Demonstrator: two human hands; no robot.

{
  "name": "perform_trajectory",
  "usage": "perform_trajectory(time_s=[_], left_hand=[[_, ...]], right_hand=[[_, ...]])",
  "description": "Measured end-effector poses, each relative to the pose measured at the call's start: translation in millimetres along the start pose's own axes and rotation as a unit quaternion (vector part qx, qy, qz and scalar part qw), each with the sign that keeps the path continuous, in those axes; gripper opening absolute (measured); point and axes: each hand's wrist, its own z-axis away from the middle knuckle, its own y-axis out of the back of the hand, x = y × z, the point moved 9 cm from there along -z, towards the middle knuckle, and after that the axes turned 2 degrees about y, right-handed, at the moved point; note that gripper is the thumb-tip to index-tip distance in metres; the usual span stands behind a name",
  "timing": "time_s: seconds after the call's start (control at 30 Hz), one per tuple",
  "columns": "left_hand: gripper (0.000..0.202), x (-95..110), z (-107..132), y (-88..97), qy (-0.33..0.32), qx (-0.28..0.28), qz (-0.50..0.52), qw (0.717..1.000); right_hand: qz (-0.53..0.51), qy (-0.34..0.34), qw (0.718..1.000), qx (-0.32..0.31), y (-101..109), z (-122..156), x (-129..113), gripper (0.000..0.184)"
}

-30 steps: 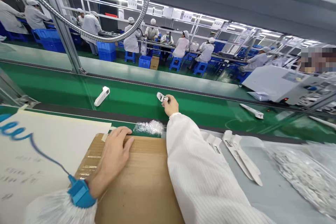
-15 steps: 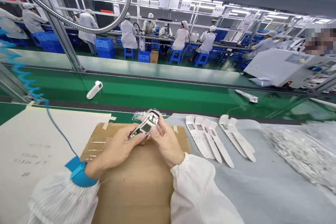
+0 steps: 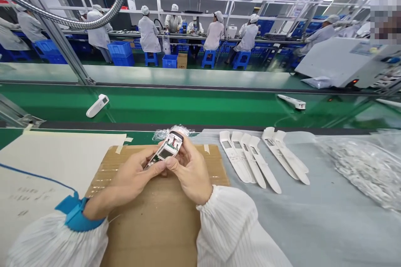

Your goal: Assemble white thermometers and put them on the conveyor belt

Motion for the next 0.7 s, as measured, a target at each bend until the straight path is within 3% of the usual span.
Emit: perform_trajectory(time_s=[0.23,0.4,0.7], left_hand=[[0.038,5,2,6.1,-0.023,0.028,-0.053,0.998],[0.03,11,4,11.6,-0.057,0.07,-0.133,0.987],[0.028,15,5,10.4,-0.072,0.056,-0.13,0.987]], right_hand=[[-0.007,0.025,1.0,-0.008,0,2,1,0.05],[0.088,0.003,0.996,0.014,4,9,7,0.049],[0.148,0.002,0.989,0.004,1,12,5,0.045]])
